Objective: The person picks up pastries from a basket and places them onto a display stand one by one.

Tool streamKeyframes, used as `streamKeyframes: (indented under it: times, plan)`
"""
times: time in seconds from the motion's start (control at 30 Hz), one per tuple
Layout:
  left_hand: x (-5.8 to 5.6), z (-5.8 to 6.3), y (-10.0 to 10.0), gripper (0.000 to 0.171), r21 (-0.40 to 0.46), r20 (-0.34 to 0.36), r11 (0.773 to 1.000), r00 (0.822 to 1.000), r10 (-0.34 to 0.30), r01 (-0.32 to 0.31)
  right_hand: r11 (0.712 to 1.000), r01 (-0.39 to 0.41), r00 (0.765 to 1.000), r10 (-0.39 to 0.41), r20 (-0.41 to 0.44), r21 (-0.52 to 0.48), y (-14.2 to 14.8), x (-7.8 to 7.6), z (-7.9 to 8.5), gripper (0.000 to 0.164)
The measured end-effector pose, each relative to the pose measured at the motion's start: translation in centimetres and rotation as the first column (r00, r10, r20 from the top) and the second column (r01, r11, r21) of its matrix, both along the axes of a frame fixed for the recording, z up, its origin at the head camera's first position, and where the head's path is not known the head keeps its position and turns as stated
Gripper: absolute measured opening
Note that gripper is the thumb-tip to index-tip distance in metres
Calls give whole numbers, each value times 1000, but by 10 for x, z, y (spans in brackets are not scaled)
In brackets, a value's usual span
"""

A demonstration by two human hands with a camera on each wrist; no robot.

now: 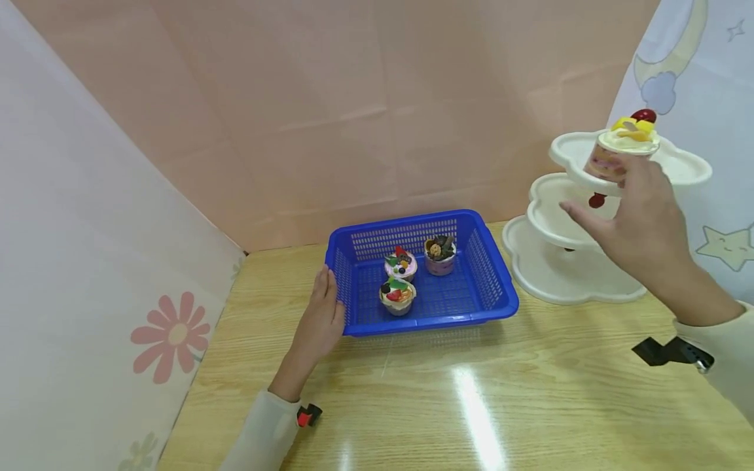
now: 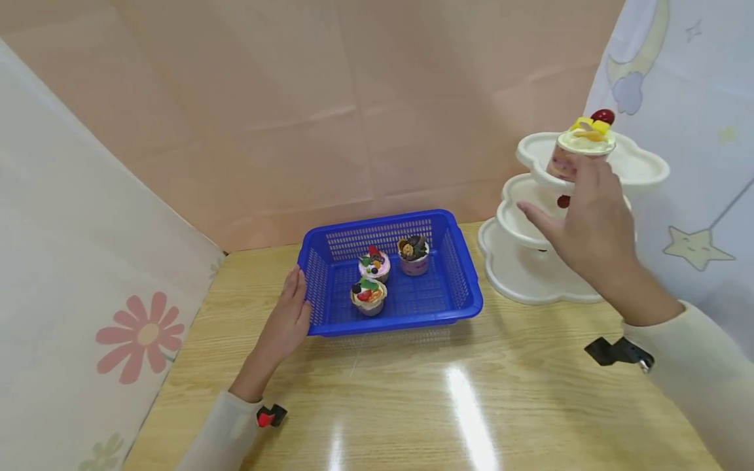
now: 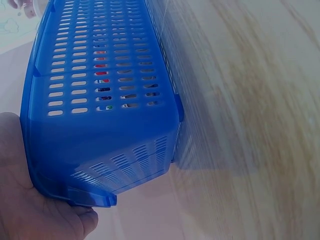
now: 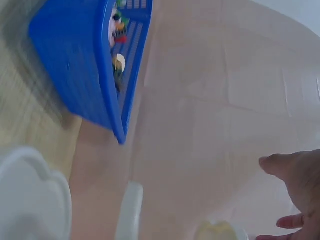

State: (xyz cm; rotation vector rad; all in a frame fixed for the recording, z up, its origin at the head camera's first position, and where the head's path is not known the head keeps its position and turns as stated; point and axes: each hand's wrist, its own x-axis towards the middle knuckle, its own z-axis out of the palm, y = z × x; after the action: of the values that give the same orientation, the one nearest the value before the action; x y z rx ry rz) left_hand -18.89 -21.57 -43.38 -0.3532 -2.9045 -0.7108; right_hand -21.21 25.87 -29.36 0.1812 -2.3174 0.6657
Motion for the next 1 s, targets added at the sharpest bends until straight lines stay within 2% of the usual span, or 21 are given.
streamKeyframes:
  times: [0.1, 0.27, 0.43, 0.6, 0.77, 1.0]
  plan:
    - [0, -1, 0, 61, 0, 8, 1000, 1000, -3, 3, 998, -56, 996, 56, 66, 10, -11, 4, -2, 74]
    - [1, 0, 1, 61, 2, 14, 1000, 1000, -5, 5, 995, -101, 994, 100, 39, 24, -26, 10, 1, 69]
    - [0, 2, 2, 61, -6, 3, 1000, 1000, 5, -5, 984, -178, 980, 177, 94, 1, -40, 9, 1, 67]
    - [-1, 2, 1, 62, -10, 0, 1000, 1000, 4, -4, 969, -247, 952, 245, 184, -11, -54, 5, -9, 66]
    - [-2, 1, 1, 62, -11, 3, 1000, 1000, 6, -6, 955, -296, 914, 290, 283, -22, -67, -2, -18, 70]
    - [-2, 0, 1, 61, -7, -5, 1000, 1000, 7, -7, 931, -360, 861, 358, 361, -62, -82, -17, -34, 67]
